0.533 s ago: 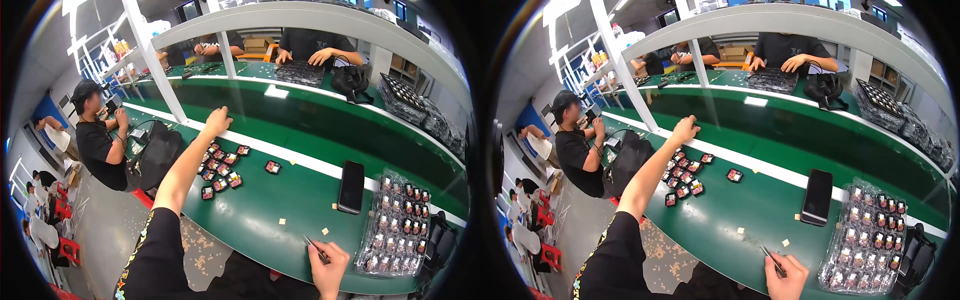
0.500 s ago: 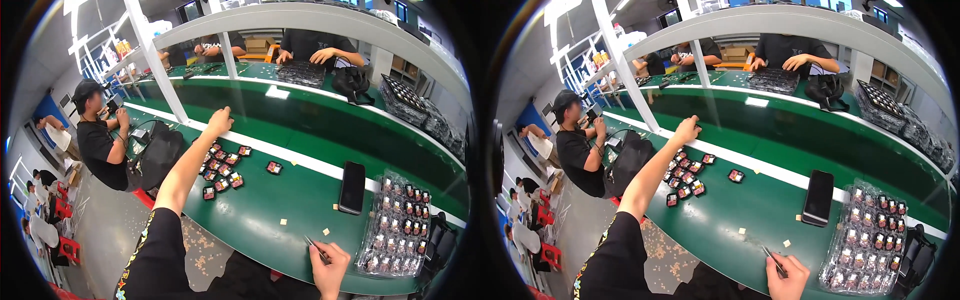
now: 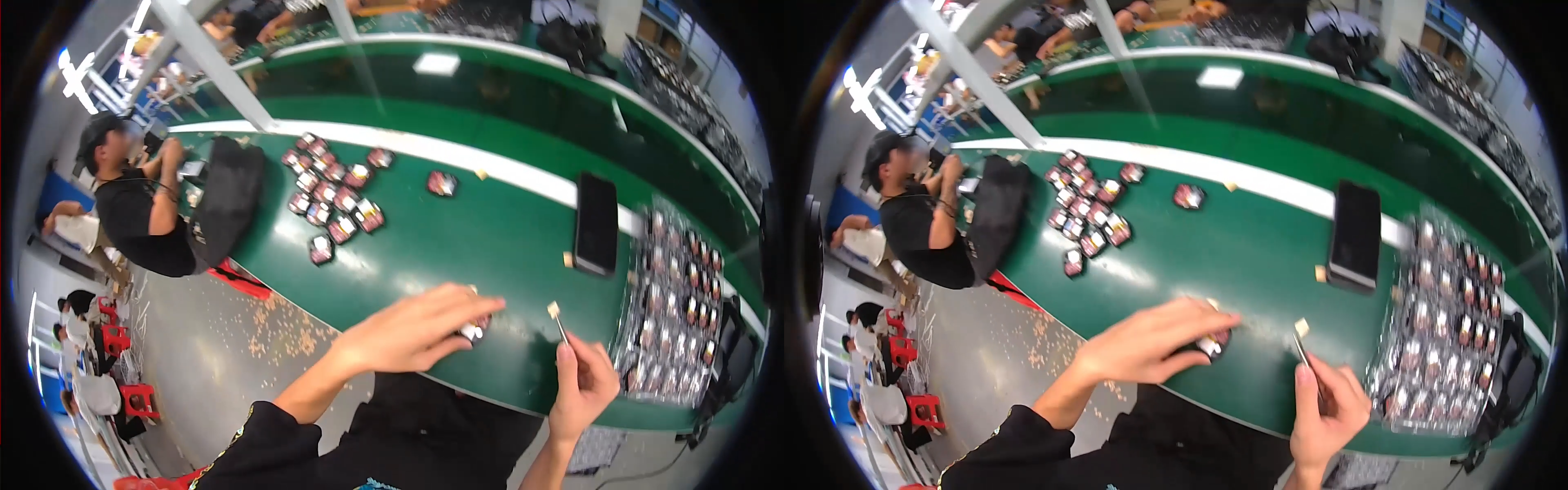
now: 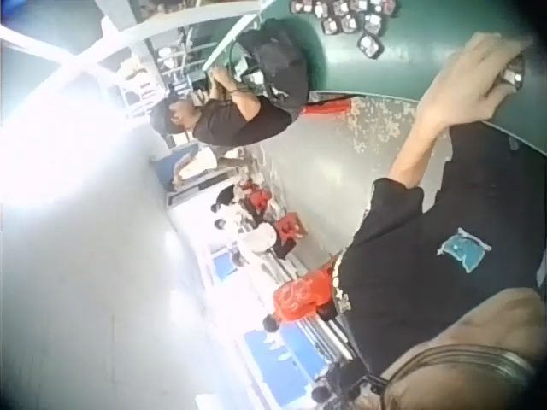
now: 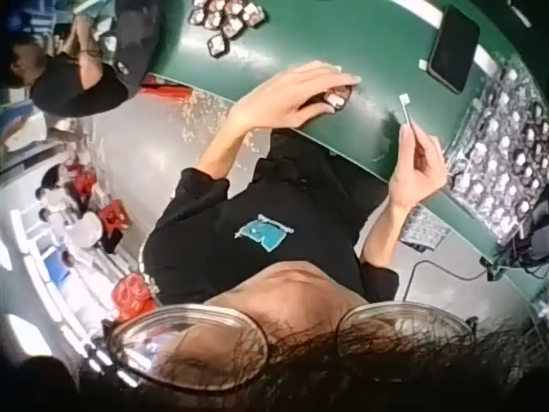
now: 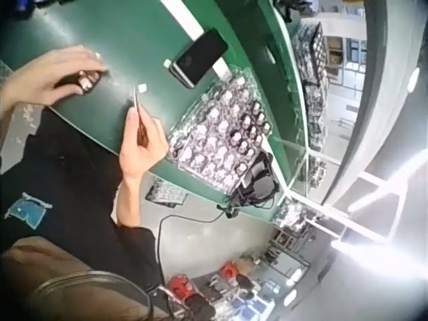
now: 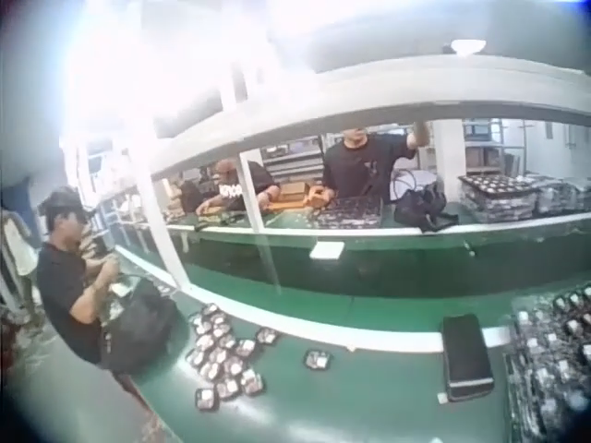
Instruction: Assembling internal components of a small electronic device, likely a smartwatch, using tweezers.
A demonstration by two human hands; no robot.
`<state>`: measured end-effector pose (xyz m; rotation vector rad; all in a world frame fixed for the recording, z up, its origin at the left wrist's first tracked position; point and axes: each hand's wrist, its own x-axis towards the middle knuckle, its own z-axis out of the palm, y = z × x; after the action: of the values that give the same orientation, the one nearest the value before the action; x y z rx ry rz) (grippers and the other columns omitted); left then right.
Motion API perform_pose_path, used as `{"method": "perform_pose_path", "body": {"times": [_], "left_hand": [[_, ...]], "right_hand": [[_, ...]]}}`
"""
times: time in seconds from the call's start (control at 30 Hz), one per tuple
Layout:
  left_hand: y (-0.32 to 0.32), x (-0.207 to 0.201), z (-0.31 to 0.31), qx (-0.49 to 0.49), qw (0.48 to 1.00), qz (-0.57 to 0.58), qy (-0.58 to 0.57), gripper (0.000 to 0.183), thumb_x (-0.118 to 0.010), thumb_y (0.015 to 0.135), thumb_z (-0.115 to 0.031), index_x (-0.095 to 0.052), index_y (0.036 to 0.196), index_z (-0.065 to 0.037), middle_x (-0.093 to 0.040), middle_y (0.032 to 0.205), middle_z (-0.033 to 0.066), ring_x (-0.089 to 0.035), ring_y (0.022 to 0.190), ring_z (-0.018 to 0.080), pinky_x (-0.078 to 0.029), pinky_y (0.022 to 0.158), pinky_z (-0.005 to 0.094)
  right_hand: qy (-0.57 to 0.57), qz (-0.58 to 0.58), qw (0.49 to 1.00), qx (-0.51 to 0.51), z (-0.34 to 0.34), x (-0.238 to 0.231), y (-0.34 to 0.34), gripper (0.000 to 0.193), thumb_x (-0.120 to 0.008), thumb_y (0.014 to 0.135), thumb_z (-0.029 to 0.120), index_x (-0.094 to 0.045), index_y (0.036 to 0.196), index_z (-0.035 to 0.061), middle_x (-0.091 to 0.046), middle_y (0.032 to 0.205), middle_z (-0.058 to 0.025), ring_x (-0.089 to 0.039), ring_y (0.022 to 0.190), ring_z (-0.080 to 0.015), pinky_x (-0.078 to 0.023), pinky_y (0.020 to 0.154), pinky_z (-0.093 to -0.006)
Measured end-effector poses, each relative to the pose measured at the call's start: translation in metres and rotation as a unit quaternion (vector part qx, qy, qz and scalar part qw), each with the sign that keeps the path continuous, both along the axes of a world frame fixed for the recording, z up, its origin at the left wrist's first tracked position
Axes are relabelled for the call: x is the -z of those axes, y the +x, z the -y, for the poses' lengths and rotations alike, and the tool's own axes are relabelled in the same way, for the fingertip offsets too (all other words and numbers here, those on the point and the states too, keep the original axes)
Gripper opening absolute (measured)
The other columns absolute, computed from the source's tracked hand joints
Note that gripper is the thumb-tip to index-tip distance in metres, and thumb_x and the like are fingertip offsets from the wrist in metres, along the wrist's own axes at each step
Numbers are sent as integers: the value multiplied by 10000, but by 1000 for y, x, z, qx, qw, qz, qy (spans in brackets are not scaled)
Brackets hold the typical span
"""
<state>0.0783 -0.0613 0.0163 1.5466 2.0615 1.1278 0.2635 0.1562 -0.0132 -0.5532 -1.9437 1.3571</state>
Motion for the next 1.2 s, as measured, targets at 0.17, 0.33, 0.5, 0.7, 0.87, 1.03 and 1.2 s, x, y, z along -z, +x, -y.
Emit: {"method": "perform_pose_path", "body": {"times": [0.17,0.33,0.5,0.7,0.87,1.03,1.2], "left_hand": [[25,11,-1,-208,964,-162,38,907,-1024,686,-334,-665,1467,-44,-677,1379,154,-651,1222,367,-522,1051,465],[36,28,-1,-250,952,-178,-6,858,-1026,680,-312,-688,1430,-66,-729,1181,71,-654,1126,298,-448,989,405],[32,21,-3,-234,962,-142,21,793,-1007,679,-250,-713,1391,-60,-721,1143,68,-636,1062,299,-443,976,415],[26,23,3,-218,962,-164,-25,623,-999,683,-246,-785,1240,-71,-690,1176,64,-623,1071,286,-443,947,406],[16,17,-3,-160,978,-137,-8,568,-982,700,-237,-804,1213,-73,-711,1112,61,-637,998,261,-434,909,388],[7,17,-6,-76,996,-32,-28,586,-983,688,-279,-826,1209,-59,-740,950,43,-655,847,224,-413,874,363],[5,16,-7,-79,994,-45,-56,612,-979,666,-345,-841,1166,-20,-757,919,57,-665,830,214,-402,853,361]], "right_hand": [[8,-5,1000,-28,1,0,-5,232,-823,920,-102,-824,1150,-71,-668,820,-17,-531,691,-41,-354,596,-203],[30,10,999,-32,1,2,-3,222,-833,923,-82,-824,1144,-72,-671,813,-17,-528,685,-38,-349,592,-205],[35,30,998,-42,0,3,-3,220,-854,908,-60,-833,1127,-59,-644,758,-13,-501,643,-38,-324,569,-218],[49,55,995,-68,1,-1,-5,236,-872,878,-46,-843,1112,-37,-636,720,-11,-484,604,-40,-305,543,-231],[22,63,991,-119,-4,-8,-9,228,-868,866,-54,-850,1092,-31,-652,719,-19,-486,575,-37,-298,522,-234],[15,69,976,-207,-10,-8,-14,162,-845,847,-73,-847,1003,-27,-632,674,-22,-487,523,-42,-296,484,-245],[85,101,969,-209,-5,-6,-25,145,-831,816,-73,-826,943,-5,-617,658,-23,-478,475,-70,-302,451,-262]]}}
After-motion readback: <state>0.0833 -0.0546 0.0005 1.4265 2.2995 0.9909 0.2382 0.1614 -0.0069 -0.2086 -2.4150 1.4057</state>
